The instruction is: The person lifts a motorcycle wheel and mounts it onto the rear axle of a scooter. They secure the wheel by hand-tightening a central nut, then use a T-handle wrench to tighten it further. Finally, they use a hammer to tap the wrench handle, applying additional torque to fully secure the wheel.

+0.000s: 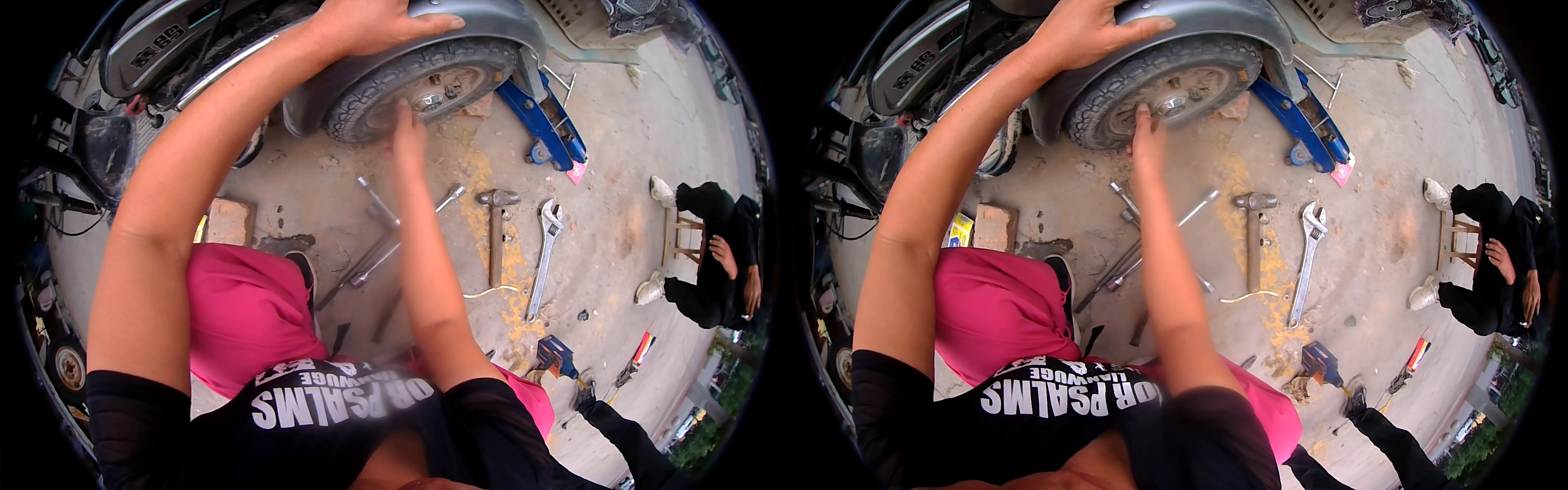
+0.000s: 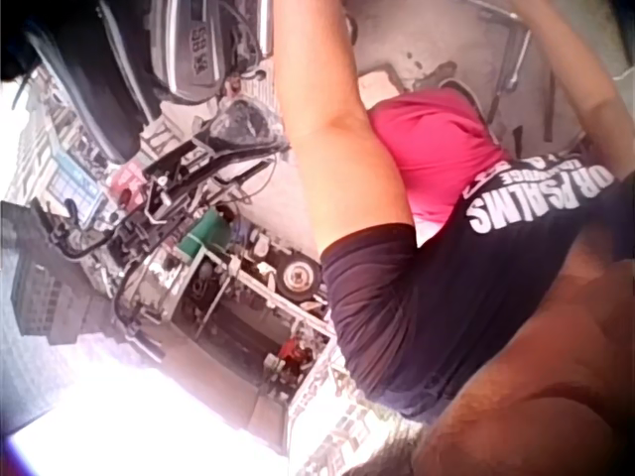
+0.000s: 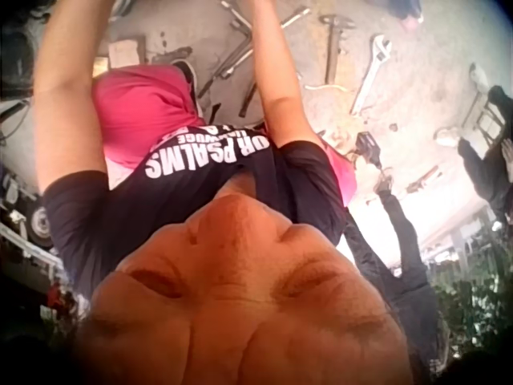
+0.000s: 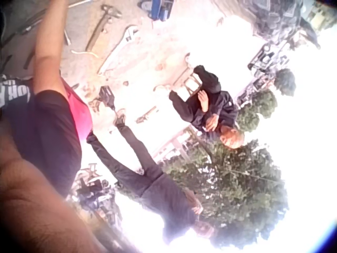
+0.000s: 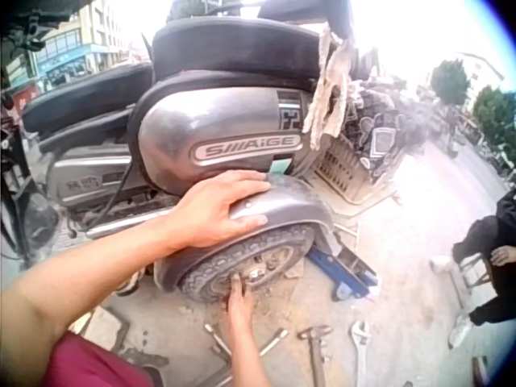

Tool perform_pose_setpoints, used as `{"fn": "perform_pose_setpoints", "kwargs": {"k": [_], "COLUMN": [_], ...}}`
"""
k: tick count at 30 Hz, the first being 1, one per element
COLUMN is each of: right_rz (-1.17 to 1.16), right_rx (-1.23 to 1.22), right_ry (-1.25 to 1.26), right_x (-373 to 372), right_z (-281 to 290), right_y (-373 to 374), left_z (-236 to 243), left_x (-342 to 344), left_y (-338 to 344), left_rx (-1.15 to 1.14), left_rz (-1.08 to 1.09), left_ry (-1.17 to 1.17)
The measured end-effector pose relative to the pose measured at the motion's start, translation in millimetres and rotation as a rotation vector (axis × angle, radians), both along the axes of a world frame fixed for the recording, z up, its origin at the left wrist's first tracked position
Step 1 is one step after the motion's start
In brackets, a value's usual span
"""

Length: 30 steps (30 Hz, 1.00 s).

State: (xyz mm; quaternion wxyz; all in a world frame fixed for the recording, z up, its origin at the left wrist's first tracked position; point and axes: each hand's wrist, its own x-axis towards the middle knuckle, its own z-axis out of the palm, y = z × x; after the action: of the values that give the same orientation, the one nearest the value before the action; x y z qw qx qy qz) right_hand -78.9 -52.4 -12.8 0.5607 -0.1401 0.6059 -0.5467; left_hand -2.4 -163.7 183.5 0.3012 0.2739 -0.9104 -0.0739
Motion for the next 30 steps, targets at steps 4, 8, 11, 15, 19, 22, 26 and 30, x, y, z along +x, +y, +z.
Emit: {"fn": "perform_pose_setpoints", "kwargs": {"k": [4, 8, 11, 15, 19, 22, 26, 30], "right_rz": [0.094, 0.114, 0.041, 0.114, -0.021, 0.072, 0.059, 0.008], "right_rx": [0.029, -0.011, -0.148, -0.016, -0.081, 0.055, -0.142, -0.215], "right_ry": [-0.303, 0.007, 0.285, -0.049, 0.007, -0.37, 0.265, 0.321], "right_x": [-12.1, -10.8, 1.2, -1.9, 3.8, -9.2, 2.2, 6.8], "right_z": [-2.3, -5.9, -25.4, 11.0, 1.4, 1.7, -12.7, -23.2], "right_y": [0.3, 0.4, -4.5, 3.5, -2.1, -2.1, -2.4, -2.5], "left_z": [2.1, 3.7, 3.3, 3.5, 4.5, 4.2, 5.2, 2.4], "left_x": [0.2, -1.4, -1.9, 2.1, -1.8, 0.4, 1.7, -1.2], "left_y": [2.8, 2.3, 2.1, 3.9, 1.9, 1.9, 2.5, 1.3], "left_rx": [-0.004, -0.012, 0.0, 0.006, -0.007, -0.002, -0.007, -0.01], "left_rz": [0.012, 0.007, 0.004, 0.015, 0.001, 0.003, 0.009, -0.001], "left_ry": [-0.007, -0.002, -0.005, -0.012, -0.008, -0.013, -0.015, -0.006]}}
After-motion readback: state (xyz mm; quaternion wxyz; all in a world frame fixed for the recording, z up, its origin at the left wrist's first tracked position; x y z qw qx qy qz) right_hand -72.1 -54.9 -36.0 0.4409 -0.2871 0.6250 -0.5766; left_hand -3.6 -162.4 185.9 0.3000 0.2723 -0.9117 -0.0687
